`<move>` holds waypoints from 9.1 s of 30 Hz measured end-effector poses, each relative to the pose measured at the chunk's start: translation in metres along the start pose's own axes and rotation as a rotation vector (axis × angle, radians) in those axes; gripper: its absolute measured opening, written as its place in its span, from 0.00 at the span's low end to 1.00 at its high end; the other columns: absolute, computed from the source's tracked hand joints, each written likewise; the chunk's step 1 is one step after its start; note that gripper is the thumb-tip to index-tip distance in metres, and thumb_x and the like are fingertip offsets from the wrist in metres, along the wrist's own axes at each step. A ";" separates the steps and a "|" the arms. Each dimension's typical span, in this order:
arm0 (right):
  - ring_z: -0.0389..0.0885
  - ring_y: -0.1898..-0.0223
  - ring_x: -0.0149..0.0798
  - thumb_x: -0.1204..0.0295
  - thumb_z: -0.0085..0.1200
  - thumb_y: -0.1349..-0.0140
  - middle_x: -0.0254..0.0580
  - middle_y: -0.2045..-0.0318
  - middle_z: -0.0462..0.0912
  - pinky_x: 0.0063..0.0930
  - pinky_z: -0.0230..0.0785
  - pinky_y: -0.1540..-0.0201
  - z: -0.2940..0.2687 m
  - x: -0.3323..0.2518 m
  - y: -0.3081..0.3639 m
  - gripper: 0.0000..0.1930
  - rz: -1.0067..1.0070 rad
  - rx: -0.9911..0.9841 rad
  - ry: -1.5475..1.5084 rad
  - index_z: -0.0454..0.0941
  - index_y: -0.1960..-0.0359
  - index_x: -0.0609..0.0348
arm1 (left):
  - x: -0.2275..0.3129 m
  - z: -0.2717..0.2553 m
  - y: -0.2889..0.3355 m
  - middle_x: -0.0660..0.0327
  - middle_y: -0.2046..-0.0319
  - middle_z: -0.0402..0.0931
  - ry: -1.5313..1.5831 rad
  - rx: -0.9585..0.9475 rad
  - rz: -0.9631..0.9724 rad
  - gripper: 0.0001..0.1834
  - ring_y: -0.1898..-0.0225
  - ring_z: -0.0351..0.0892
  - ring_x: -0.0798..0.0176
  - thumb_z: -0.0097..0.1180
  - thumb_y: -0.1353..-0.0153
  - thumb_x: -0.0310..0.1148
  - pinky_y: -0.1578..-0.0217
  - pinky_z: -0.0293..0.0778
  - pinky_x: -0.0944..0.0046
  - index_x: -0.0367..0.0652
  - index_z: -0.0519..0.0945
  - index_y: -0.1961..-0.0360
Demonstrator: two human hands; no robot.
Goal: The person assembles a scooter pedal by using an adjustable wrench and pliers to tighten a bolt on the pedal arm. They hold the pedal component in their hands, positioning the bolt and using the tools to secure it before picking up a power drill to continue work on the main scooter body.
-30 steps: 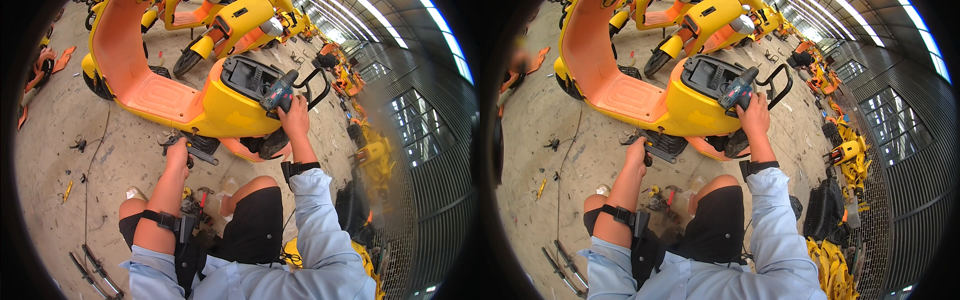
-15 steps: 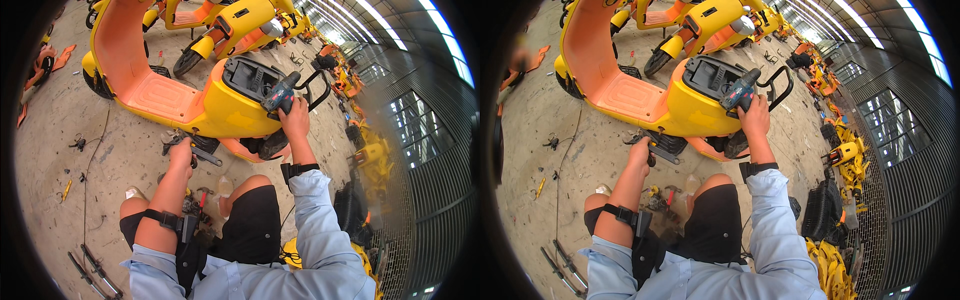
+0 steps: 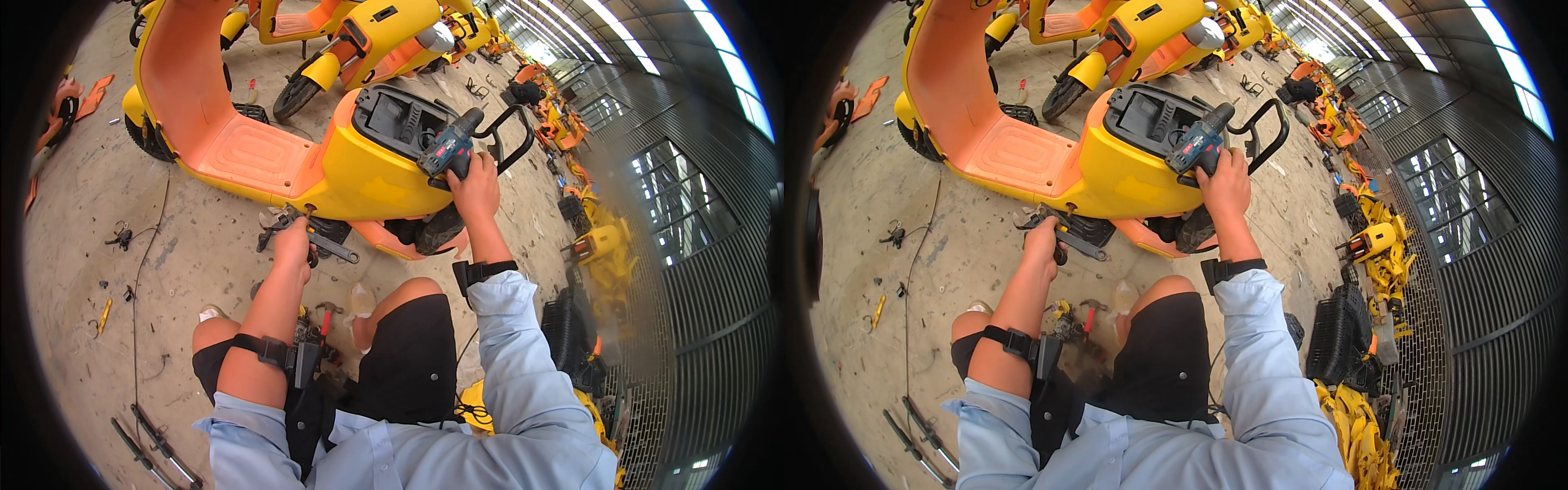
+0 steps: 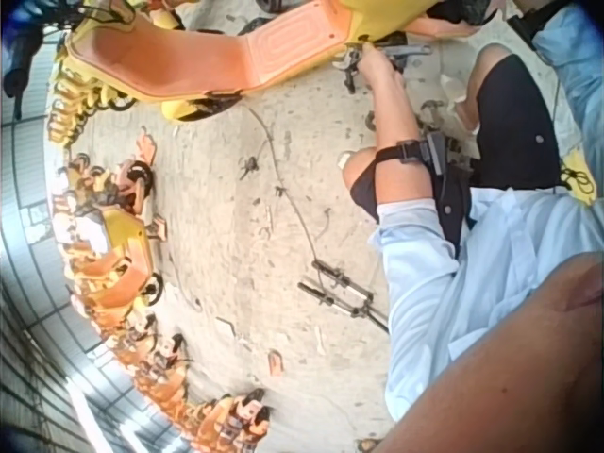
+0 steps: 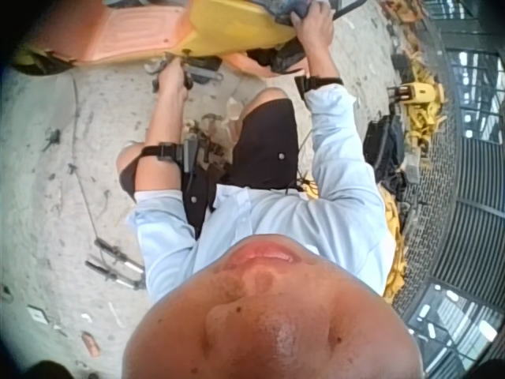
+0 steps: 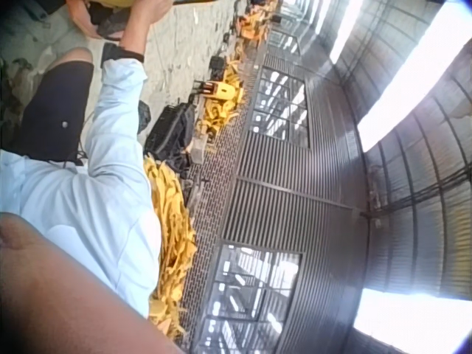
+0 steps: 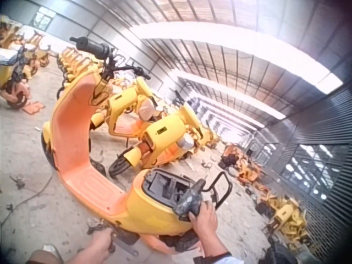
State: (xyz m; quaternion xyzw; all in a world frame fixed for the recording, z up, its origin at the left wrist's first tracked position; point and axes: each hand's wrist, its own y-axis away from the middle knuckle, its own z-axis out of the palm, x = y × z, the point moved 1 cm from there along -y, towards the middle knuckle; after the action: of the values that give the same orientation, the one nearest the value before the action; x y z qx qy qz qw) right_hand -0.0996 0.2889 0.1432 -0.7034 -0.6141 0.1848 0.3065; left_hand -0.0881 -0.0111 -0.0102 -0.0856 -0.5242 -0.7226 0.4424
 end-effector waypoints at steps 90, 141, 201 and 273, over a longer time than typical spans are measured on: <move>0.82 0.54 0.59 0.62 0.50 0.42 0.58 0.57 0.84 0.46 0.75 0.51 0.280 -0.220 0.282 0.19 -0.340 -1.399 -0.273 0.83 0.56 0.60 | 0.088 -0.108 0.006 0.57 0.73 0.70 0.632 0.154 0.274 0.06 0.78 0.67 0.65 0.46 0.31 0.29 0.69 0.74 0.57 0.37 0.66 0.63; 0.83 0.63 0.41 0.75 0.65 0.51 0.45 0.63 0.81 0.37 0.75 0.56 -0.088 -0.054 0.143 0.26 0.476 -0.848 -1.992 0.71 0.48 0.63 | 0.066 -0.080 0.000 0.64 0.80 0.68 0.575 0.204 0.169 0.08 0.81 0.67 0.69 0.43 0.33 0.33 0.80 0.69 0.70 0.44 0.67 0.70; 0.84 0.58 0.38 0.68 0.51 0.32 0.40 0.57 0.84 0.33 0.76 0.59 0.047 0.139 0.372 0.16 1.116 -1.104 -1.204 0.77 0.47 0.63 | -0.003 -0.069 0.010 0.64 0.76 0.71 -0.007 0.104 0.112 0.08 0.84 0.63 0.71 0.51 0.36 0.36 0.81 0.67 0.69 0.44 0.75 0.66; 0.76 0.49 0.43 0.54 0.65 0.40 0.53 0.46 0.69 0.38 0.72 0.46 0.041 -0.185 0.155 0.36 0.395 -0.763 -1.388 0.66 0.37 0.62 | -0.027 -0.018 0.040 0.45 0.65 0.82 -1.299 -0.073 0.740 0.14 0.62 0.81 0.38 0.57 0.41 0.33 0.64 0.76 0.48 0.40 0.76 0.56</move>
State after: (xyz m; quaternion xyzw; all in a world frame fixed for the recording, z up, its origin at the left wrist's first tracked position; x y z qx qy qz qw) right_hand -0.0424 0.1073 -0.0111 -0.5799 -0.5494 0.4074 -0.4426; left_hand -0.0367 -0.0135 -0.0068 -0.6806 -0.5926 -0.3475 0.2548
